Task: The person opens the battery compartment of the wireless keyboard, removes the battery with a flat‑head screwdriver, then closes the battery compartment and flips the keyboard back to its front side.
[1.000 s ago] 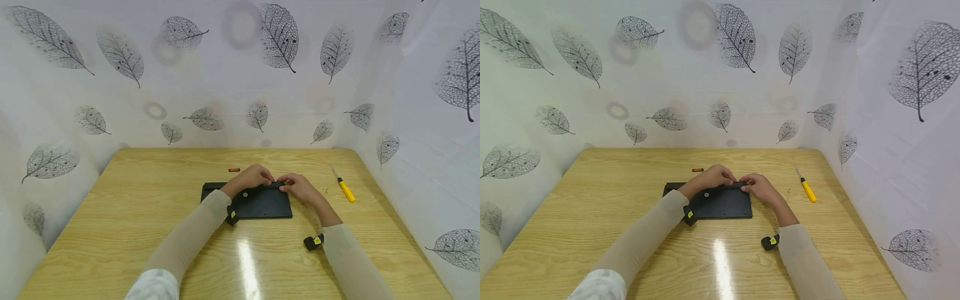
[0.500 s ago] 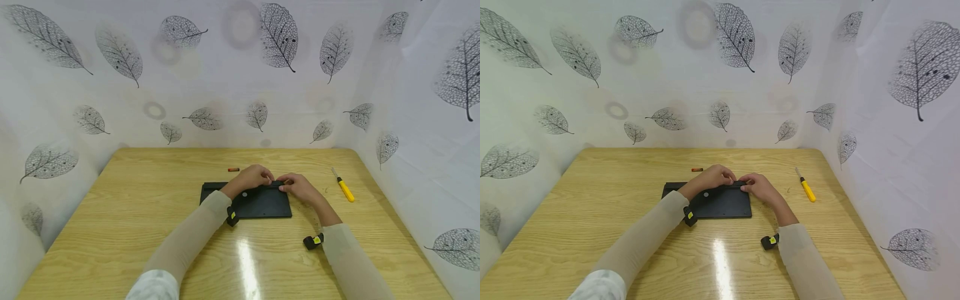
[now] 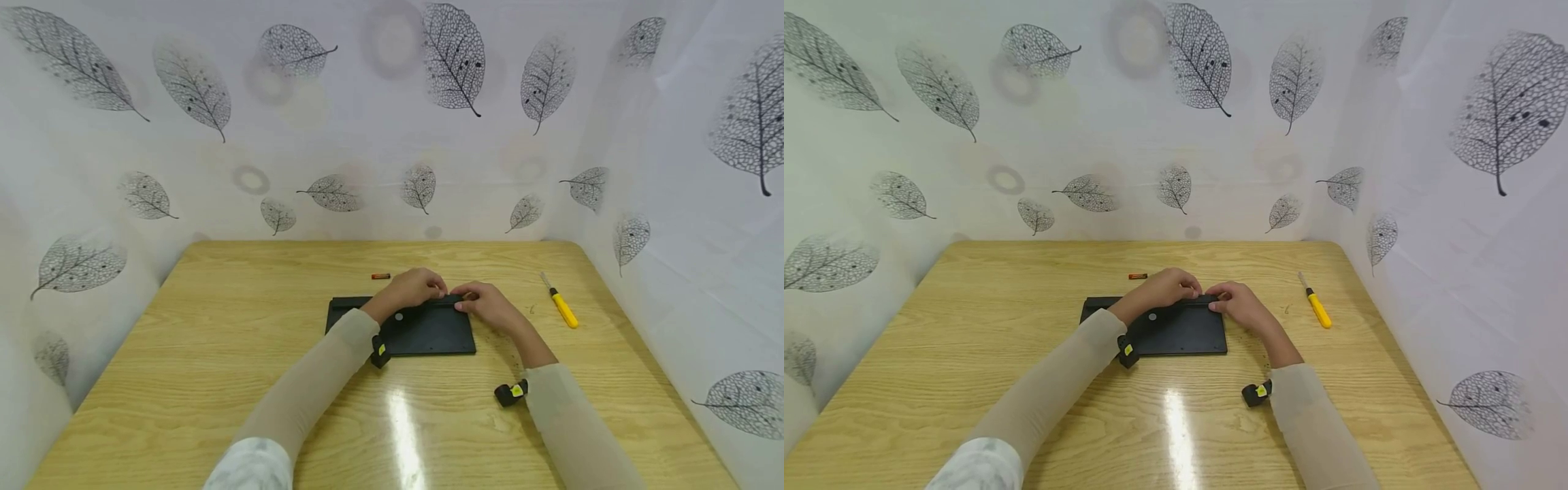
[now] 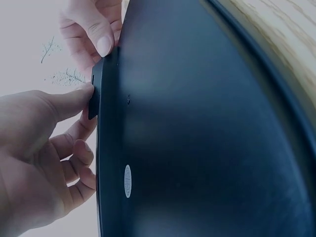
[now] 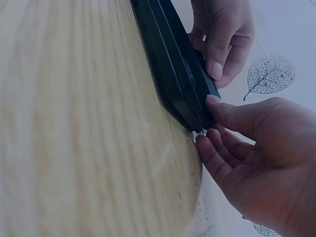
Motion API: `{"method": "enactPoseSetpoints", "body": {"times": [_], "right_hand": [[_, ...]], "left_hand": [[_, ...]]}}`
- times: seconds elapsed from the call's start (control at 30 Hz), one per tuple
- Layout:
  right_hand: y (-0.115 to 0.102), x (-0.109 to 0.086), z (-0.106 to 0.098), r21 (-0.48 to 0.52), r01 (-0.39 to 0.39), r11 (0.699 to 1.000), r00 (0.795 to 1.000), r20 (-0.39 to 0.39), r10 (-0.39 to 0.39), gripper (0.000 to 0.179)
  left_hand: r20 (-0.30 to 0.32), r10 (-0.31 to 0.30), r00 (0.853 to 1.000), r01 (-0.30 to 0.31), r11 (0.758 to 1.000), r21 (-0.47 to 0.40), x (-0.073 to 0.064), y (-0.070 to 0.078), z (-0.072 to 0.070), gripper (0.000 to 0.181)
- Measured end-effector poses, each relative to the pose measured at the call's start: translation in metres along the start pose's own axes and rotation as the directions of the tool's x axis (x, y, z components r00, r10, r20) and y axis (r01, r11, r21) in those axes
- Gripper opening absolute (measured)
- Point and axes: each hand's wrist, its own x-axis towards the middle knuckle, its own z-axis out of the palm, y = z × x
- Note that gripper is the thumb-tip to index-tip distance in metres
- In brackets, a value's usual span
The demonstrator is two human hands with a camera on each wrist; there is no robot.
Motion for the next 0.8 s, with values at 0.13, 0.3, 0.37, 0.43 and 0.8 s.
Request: {"method": "enactPoseSetpoints", "body": {"times": [0.13,0.3,0.37,0.43,0.8], "right_hand": [[0.0006,0.0,0.0001,0.004,-0.003,1.0,1.0,-0.001,0.003,0.035],[0.0016,0.0005,-0.0004,0.005,0.002,1.0,1.0,-0.003,-0.002,0.036],[0.0012,0.0001,-0.0004,-0.003,0.002,1.0,1.0,-0.008,-0.002,0.036],[0.0011,0.0,-0.0004,-0.011,0.003,1.0,1.0,-0.012,-0.003,0.035],[0.0012,0.0006,0.0013,0.001,0.011,1.0,1.0,-0.014,-0.011,0.035]], "left_hand": [[-0.005,-0.001,1.0,0.001,1.0,0.003,0.0001,0.0012,-0.0007,0.019],[-0.019,-0.017,1.0,0.017,1.0,0.001,0.0004,0.0035,-0.0004,0.016],[-0.023,-0.024,0.999,0.024,1.0,0.002,0.0002,0.0042,-0.0004,0.016],[-0.028,-0.032,0.999,0.032,0.999,0.0,-0.0002,0.005,-0.0002,0.017],[-0.045,-0.055,0.997,0.056,0.998,0.009,-0.0019,0.004,0.0019,0.018]]}}
